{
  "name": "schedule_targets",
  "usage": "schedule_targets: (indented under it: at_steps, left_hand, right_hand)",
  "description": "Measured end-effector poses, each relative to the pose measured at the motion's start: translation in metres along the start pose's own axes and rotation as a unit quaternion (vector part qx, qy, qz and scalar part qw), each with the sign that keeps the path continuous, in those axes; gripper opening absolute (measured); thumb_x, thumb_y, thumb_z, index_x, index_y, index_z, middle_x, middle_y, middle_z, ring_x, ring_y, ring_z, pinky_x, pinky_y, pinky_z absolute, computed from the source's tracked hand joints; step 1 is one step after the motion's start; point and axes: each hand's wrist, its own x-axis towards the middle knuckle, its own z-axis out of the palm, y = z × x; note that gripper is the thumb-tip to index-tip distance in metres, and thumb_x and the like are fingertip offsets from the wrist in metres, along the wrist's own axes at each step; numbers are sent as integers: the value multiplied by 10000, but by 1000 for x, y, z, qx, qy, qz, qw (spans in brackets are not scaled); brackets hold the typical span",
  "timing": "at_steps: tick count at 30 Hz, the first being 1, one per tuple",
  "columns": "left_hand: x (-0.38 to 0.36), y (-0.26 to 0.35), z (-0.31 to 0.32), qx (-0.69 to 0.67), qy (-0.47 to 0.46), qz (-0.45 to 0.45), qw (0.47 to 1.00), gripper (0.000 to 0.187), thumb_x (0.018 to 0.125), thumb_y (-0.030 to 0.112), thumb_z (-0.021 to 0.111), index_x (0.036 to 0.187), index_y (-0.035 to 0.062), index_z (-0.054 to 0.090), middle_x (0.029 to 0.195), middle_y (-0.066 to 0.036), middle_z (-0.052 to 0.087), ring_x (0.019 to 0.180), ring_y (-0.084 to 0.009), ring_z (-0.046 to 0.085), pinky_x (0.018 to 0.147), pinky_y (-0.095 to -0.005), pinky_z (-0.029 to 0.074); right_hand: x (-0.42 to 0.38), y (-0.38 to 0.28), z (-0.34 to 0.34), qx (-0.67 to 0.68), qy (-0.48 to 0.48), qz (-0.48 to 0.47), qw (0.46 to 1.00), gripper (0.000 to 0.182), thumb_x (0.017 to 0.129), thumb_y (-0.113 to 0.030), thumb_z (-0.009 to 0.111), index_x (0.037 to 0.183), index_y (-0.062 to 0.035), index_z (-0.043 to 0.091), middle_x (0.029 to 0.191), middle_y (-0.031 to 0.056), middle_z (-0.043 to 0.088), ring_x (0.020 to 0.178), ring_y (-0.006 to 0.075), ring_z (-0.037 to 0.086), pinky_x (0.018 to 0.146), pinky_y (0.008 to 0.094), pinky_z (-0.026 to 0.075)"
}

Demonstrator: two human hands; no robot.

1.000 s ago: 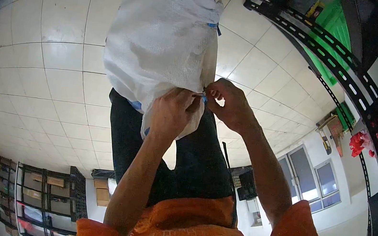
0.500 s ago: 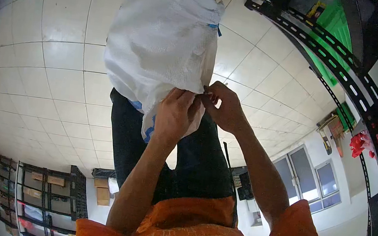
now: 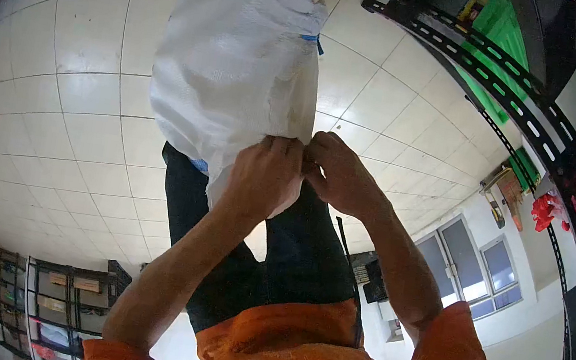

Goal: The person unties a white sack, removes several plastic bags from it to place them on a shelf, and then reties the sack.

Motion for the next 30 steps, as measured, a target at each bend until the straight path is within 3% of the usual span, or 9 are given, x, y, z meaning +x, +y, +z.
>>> schedule_targets:
  at_steps: [3, 6, 8, 10, 14, 16, 19, 28, 30]
  left_hand:
    - [-1, -3, 1, -69, -42, -67, 995, 218, 792, 176, 638, 927, 27, 553, 866, -146, 595, 846, -320, 612, 720, -426, 518]
    - [-4, -6, 5, -77, 11, -34, 996, 278, 798, 171, 678, 930, -42, 558, 872, -182, 615, 798, -286, 652, 654, -367, 555]
    - [-3, -3, 2, -88, -17, -70, 993, 259, 815, 149, 655, 948, -49, 553, 872, -186, 613, 799, -299, 648, 662, -384, 549]
    - [-6, -5, 3, -100, -47, -107, 988, 241, 833, 126, 633, 966, -56, 547, 872, -189, 610, 800, -312, 645, 669, -401, 543]
    - [-16, -16, 6, -212, 36, -167, 962, 181, 854, 81, 579, 981, -44, 553, 903, -213, 617, 846, -369, 627, 721, -432, 504]
    - [-21, -15, 5, -273, 37, -212, 938, 189, 842, 76, 579, 1004, -19, 564, 930, -220, 623, 894, -391, 616, 755, -435, 489]
    - [-25, -15, 10, -320, 44, -203, 924, 164, 873, 82, 561, 940, -67, 543, 868, -239, 622, 792, -370, 635, 704, -424, 498]
    - [-23, -13, 20, -343, 45, -248, 905, 162, 871, 86, 565, 928, -66, 557, 873, -238, 636, 794, -375, 645, 700, -413, 501]
    - [-22, -14, 22, -350, 39, -275, 895, 179, 865, 98, 577, 930, -69, 566, 871, -238, 639, 798, -377, 646, 701, -417, 501]
  right_hand:
    - [-2, 7, 4, 71, 17, -13, 997, 142, 811, 10, 602, 953, 15, 593, 882, 121, 564, 836, 257, 569, 775, 374, 496]
    - [-2, 12, 11, 97, 30, -13, 995, 149, 813, 0, 611, 961, 10, 592, 873, 122, 568, 791, 238, 582, 737, 358, 500]
    - [-3, 11, 19, 104, 40, -2, 994, 155, 814, -9, 620, 966, 5, 592, 875, 122, 573, 775, 228, 589, 719, 348, 501]
    - [-10, 3, 33, 64, 202, 78, 974, 132, 797, -33, 660, 915, 0, 611, 863, 114, 588, 781, 220, 601, 700, 336, 502]
    - [-27, -23, 42, -2, 306, 77, 949, 118, 754, -50, 725, 832, 2, 653, 873, 117, 642, 769, 219, 636, 662, 325, 529]
    - [-28, -35, 52, 41, 292, 103, 950, 140, 757, -44, 722, 872, 5, 659, 885, 123, 649, 774, 217, 647, 659, 313, 537]
    - [-21, -36, 55, 88, 278, 109, 950, 207, 771, -31, 708, 969, 11, 663, 911, 143, 657, 798, 216, 672, 655, 292, 557]
    - [-8, -20, 62, 67, 256, 101, 959, 214, 810, -82, 674, 997, 15, 636, 930, 159, 658, 780, 272, 659, 669, 335, 548]
    - [-5, -14, 63, -13, 234, 52, 971, 252, 797, -72, 665, 1030, 8, 613, 971, 177, 640, 863, 314, 633, 742, 364, 530]
